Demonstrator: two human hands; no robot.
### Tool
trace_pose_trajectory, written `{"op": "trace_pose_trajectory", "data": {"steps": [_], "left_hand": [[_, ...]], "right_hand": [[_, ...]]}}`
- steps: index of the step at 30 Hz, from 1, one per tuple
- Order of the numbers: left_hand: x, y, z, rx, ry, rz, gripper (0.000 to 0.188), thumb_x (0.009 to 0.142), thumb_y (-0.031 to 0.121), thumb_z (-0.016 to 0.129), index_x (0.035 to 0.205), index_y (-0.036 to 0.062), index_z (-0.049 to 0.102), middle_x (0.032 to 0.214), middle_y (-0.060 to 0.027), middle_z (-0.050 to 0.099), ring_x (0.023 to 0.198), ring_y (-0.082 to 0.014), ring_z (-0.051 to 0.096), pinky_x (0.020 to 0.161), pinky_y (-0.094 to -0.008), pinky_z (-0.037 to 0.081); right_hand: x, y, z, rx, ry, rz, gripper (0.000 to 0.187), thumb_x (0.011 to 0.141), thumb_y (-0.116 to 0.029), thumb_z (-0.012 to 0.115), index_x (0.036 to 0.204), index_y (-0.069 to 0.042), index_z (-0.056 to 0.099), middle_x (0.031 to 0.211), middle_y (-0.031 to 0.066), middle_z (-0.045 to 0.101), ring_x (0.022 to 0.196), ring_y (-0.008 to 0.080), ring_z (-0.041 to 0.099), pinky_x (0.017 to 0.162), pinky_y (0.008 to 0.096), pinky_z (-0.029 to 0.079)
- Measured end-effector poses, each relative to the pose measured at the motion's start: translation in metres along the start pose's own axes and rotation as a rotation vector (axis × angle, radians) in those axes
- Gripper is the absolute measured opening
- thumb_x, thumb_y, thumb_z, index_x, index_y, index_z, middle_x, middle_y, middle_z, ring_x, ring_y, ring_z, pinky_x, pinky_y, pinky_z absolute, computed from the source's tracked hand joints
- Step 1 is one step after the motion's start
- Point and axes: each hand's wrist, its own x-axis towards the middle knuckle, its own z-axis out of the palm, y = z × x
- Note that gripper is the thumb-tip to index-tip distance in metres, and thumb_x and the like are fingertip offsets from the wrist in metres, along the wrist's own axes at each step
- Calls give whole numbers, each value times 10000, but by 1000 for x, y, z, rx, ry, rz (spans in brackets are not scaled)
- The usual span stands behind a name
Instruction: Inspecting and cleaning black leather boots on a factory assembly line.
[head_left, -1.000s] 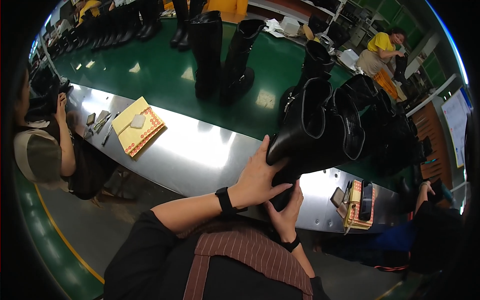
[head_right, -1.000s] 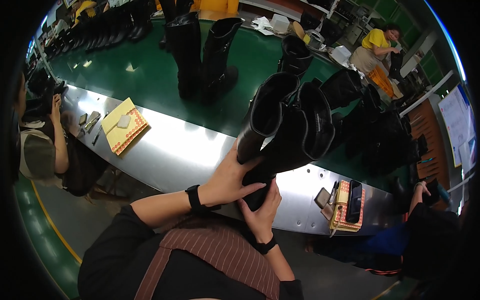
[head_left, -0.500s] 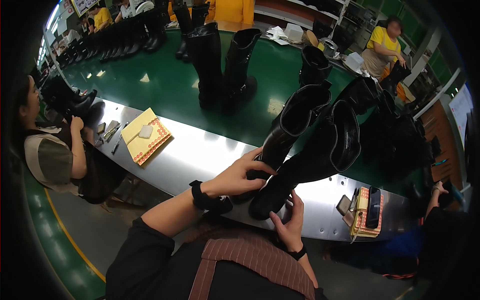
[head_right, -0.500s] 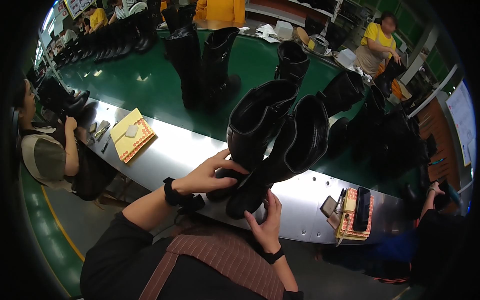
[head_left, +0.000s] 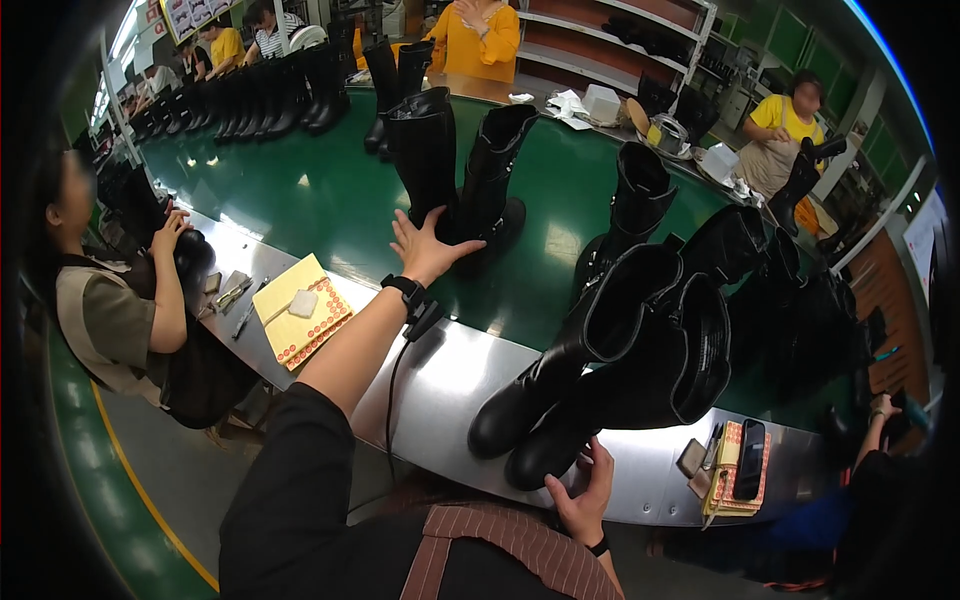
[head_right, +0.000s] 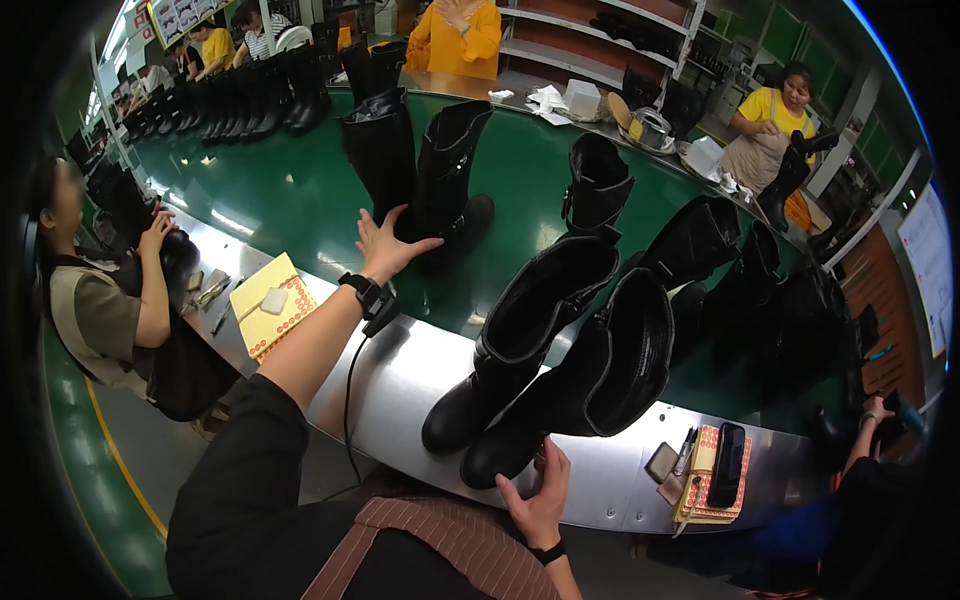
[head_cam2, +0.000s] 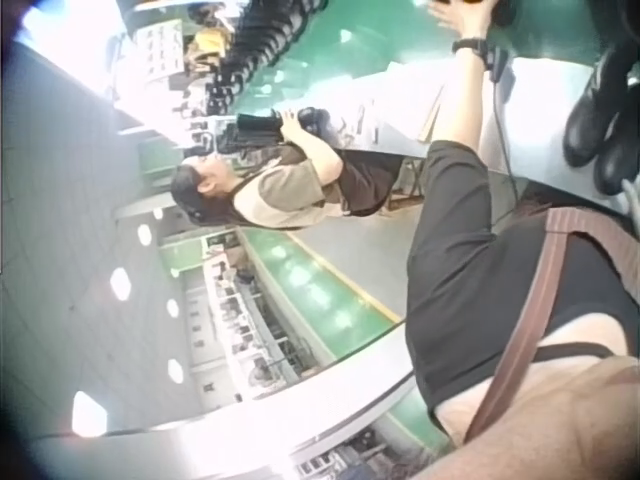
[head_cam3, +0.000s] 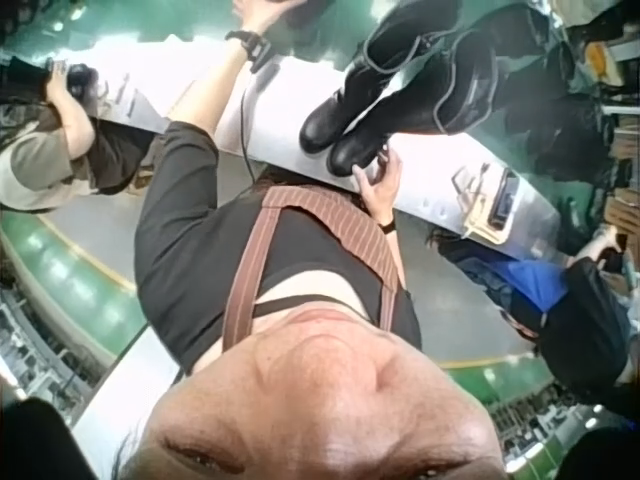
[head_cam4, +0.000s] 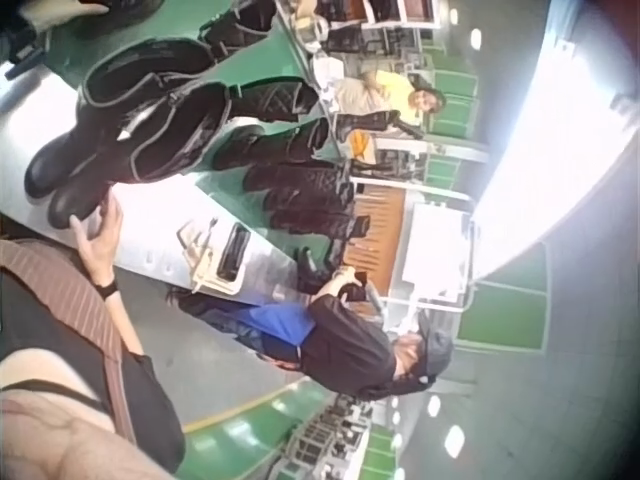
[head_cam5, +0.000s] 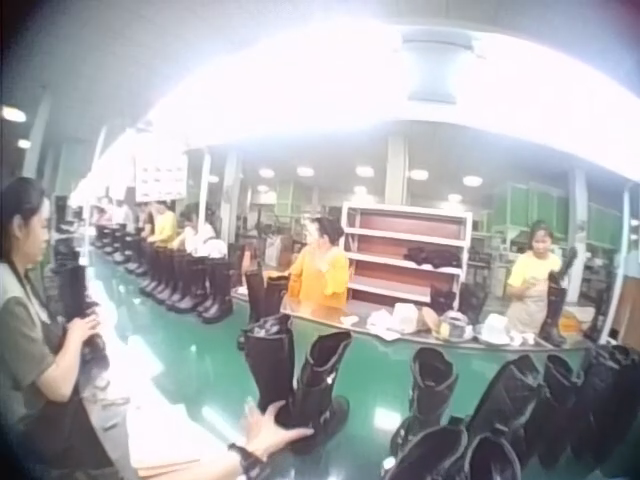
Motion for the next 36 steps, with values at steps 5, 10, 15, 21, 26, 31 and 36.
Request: {"op": "trace_pose_trajectory", "data": {"steps": [5,10,15,21,26,31,36], "left_hand": [[32,-6,19,-123,-85,5,869,605,633,850,1274,119,642,1489,-204,221,1386,-427,254,1112,-613,282],[45,-29,31,-201,156,117,488,797,429,778,1072,30,728,1390,-219,378,1193,-441,490,1005,-500,438],[60,-47,4,-198,395,60,382,854,358,727,962,-7,737,1278,-252,537,989,-431,625,901,-469,494],[71,-75,-30,-142,494,143,378,843,337,733,970,-19,731,1296,-255,519,1025,-444,587,930,-471,481],[61,-88,-38,-40,237,-51,537,772,490,765,1108,73,731,1451,-198,310,1235,-420,434,1004,-489,464],[60,-89,-37,-85,180,-101,607,789,518,745,1229,105,674,1489,-197,276,1326,-423,364,1057,-588,386],[25,-66,-42,-61,320,-138,597,797,415,741,1274,87,592,1441,-207,335,1369,-422,308,1069,-661,292]], "right_hand": [[-1,1,2,-8,13,11,876,712,-165,851,1440,6,395,1296,162,481,1151,292,547,970,387,481],[-2,3,3,-13,37,6,891,682,-144,850,1436,-5,396,1292,155,488,1140,283,550,941,379,488],[-6,6,3,-9,35,21,900,671,-138,851,1437,-12,396,1291,150,487,1146,286,547,936,384,489],[-7,22,7,53,67,22,912,643,-95,807,1451,-8,395,1312,141,476,1200,271,518,975,386,470],[-15,34,4,129,-3,75,854,762,-16,822,1470,-6,344,1374,180,437,1223,289,482,1032,389,415],[-13,33,-1,90,-71,118,873,792,-57,811,1487,17,288,1377,206,425,1220,310,490,1021,400,435],[-7,24,-6,108,-161,181,933,820,-105,797,1521,18,193,1405,239,384,1254,338,473,1034,411,436]]}}
